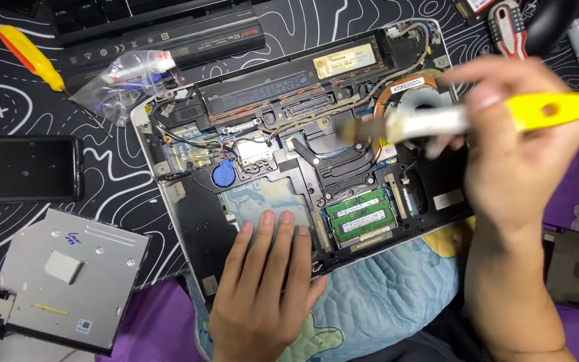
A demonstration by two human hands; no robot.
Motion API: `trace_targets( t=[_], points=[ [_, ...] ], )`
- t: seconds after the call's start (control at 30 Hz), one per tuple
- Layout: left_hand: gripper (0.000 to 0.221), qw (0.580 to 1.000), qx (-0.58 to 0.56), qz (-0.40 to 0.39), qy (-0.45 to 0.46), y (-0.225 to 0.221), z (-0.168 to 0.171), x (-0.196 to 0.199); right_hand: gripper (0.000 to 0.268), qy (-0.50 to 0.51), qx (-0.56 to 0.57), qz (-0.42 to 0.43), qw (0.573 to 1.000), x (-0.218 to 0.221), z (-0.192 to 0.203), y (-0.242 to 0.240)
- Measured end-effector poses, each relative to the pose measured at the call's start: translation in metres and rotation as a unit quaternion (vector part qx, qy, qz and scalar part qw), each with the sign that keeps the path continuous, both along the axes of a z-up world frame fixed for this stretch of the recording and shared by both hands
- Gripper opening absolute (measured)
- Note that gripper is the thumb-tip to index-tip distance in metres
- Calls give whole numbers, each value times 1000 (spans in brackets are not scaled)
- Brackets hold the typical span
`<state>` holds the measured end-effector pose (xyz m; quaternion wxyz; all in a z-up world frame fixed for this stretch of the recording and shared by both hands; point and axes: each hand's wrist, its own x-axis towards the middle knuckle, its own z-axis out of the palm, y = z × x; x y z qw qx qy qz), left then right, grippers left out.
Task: Repairing and cleaning the internal components of a laptop using a screwdriver and a brush
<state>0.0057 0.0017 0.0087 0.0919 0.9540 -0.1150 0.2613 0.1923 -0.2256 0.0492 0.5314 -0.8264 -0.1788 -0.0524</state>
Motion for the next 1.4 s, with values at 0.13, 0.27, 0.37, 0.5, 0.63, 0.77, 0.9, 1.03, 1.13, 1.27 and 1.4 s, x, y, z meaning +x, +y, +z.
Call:
trace_targets(
  t=[0.13,0.27,0.37,0.5,0.63,0.77,0.9,1.03,1.13,1.27,1.4],
  points=[
    [51,1000,-5,2,10,1,4,-1,29,-23,42,-14,999,17,-4,12],
    [50,1000,-6,-1,6,1,5,0,22,34,30,32,998,18,11,29],
    [53,1000,-7,1,1,1,4,0,22,1,19,-7,1000,28,6,22],
    [57,1000,-11,5,-9,1,4,1,23,-10,27,3,1000,24,11,40],
    [57,1000,-13,6,-13,1,4,1,24,-17,-18,51,998,22,14,52],
    [53,1000,-25,5,-1,1,6,0,26,-122,-118,45,985,31,14,27],
    [55,1000,-24,10,-8,1,4,0,25,-69,-76,20,994,20,17,10],
    [54,1000,-18,9,-3,1,5,1,34,9,-72,-83,994,21,0,-43],
    [54,1000,-19,2,1,1,5,-1,42,82,-5,-136,987,16,-24,-93],
    [57,999,-19,-15,32,2,1,-4,47,117,73,-178,974,-5,-34,-118],
    [55,999,-14,-31,28,6,-3,-2,36,98,111,-193,970,-11,-48,-138]
  ],
)
